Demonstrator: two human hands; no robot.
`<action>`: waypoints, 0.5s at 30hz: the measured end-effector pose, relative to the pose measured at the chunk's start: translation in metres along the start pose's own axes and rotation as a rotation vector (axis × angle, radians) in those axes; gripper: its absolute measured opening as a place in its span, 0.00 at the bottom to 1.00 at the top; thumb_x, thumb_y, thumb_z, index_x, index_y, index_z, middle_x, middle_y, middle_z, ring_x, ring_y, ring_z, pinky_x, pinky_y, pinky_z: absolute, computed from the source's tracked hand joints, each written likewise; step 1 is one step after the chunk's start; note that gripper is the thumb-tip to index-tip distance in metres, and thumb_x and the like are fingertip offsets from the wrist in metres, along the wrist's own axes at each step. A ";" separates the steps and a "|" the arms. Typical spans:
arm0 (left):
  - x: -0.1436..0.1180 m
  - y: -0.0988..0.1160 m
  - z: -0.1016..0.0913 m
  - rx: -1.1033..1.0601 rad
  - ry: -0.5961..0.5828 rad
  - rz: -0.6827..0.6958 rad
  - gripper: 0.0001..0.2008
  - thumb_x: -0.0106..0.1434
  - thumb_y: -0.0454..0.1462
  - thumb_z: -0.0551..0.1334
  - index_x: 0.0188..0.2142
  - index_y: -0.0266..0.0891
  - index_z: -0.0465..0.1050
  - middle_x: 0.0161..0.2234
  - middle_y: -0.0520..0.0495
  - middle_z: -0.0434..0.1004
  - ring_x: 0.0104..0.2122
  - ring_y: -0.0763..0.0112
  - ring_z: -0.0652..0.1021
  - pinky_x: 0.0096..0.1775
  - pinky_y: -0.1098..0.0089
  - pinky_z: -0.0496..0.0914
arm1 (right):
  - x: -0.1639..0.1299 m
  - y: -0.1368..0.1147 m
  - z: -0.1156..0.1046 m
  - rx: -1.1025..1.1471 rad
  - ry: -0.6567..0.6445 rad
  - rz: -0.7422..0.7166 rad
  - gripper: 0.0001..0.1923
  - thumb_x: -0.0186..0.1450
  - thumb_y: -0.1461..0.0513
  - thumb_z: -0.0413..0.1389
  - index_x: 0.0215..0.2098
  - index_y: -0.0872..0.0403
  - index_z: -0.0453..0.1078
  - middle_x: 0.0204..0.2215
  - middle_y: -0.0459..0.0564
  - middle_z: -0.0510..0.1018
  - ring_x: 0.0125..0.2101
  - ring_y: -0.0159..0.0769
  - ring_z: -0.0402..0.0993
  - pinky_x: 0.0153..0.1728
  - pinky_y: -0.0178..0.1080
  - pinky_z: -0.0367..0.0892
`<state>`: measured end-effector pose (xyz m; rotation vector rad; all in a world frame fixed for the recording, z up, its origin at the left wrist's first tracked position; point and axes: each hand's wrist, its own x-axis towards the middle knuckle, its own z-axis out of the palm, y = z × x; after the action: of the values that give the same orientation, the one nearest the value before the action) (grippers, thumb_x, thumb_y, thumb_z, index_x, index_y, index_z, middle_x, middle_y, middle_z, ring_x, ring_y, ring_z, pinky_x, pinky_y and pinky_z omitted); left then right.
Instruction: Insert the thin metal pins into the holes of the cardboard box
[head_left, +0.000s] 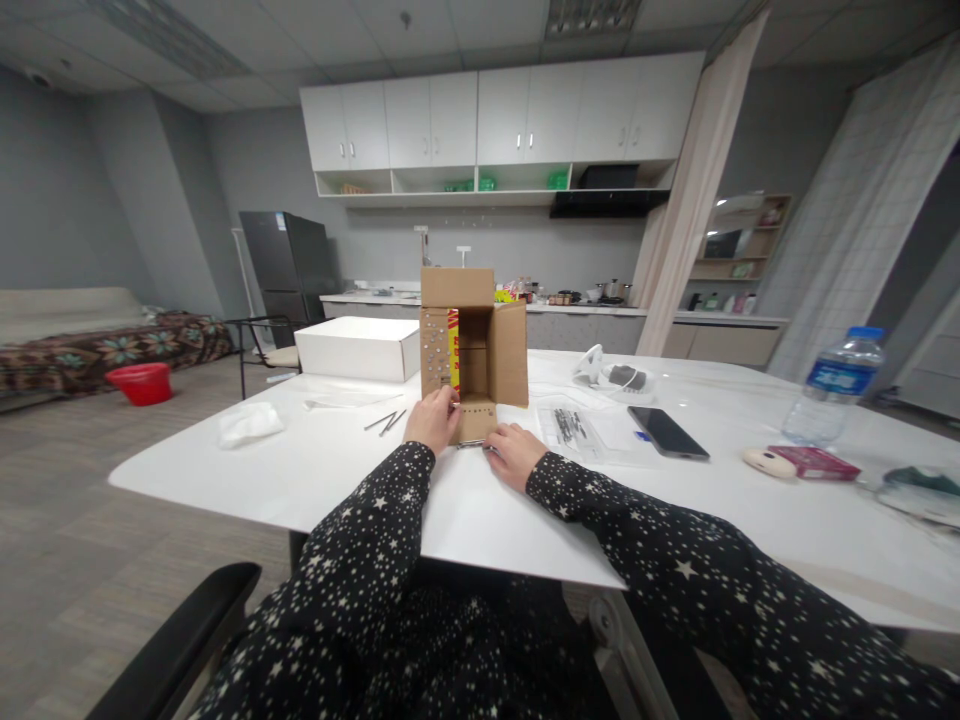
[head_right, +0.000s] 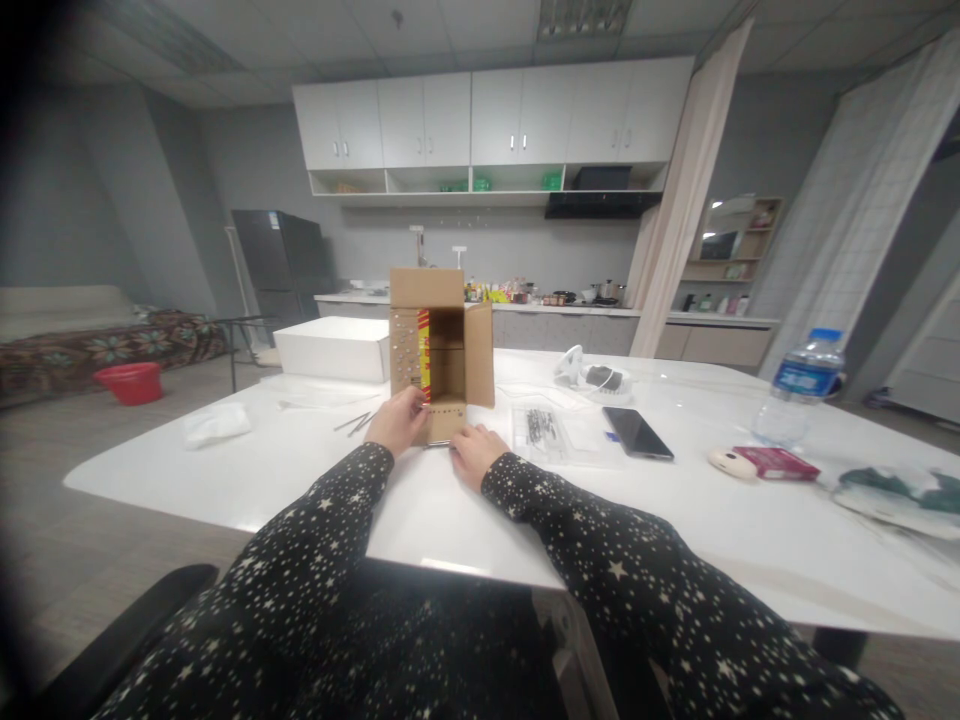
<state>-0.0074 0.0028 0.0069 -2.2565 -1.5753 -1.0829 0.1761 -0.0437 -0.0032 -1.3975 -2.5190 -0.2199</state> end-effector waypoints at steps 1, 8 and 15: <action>0.000 0.000 0.000 -0.008 0.007 -0.001 0.06 0.62 0.36 0.56 0.39 0.40 0.66 0.34 0.47 0.74 0.34 0.68 0.75 0.38 0.69 0.67 | 0.000 0.000 0.000 0.000 -0.001 0.001 0.14 0.66 0.62 0.46 0.43 0.54 0.71 0.40 0.53 0.71 0.41 0.39 0.64 0.42 0.39 0.58; -0.001 0.001 -0.002 -0.031 0.034 0.020 0.04 0.62 0.38 0.56 0.36 0.41 0.65 0.33 0.48 0.75 0.31 0.69 0.75 0.35 0.69 0.66 | -0.001 -0.001 -0.002 0.004 0.000 0.004 0.14 0.66 0.62 0.46 0.43 0.54 0.71 0.40 0.54 0.72 0.41 0.39 0.64 0.42 0.39 0.59; 0.000 0.002 -0.003 -0.038 0.057 0.010 0.07 0.64 0.40 0.54 0.38 0.42 0.67 0.33 0.48 0.77 0.31 0.69 0.76 0.35 0.70 0.67 | 0.000 -0.001 -0.002 0.004 -0.014 0.007 0.14 0.66 0.62 0.46 0.44 0.54 0.71 0.41 0.54 0.72 0.42 0.39 0.64 0.43 0.39 0.58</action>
<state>-0.0069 0.0000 0.0093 -2.2336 -1.5325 -1.1735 0.1755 -0.0448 -0.0013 -1.4107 -2.5244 -0.2050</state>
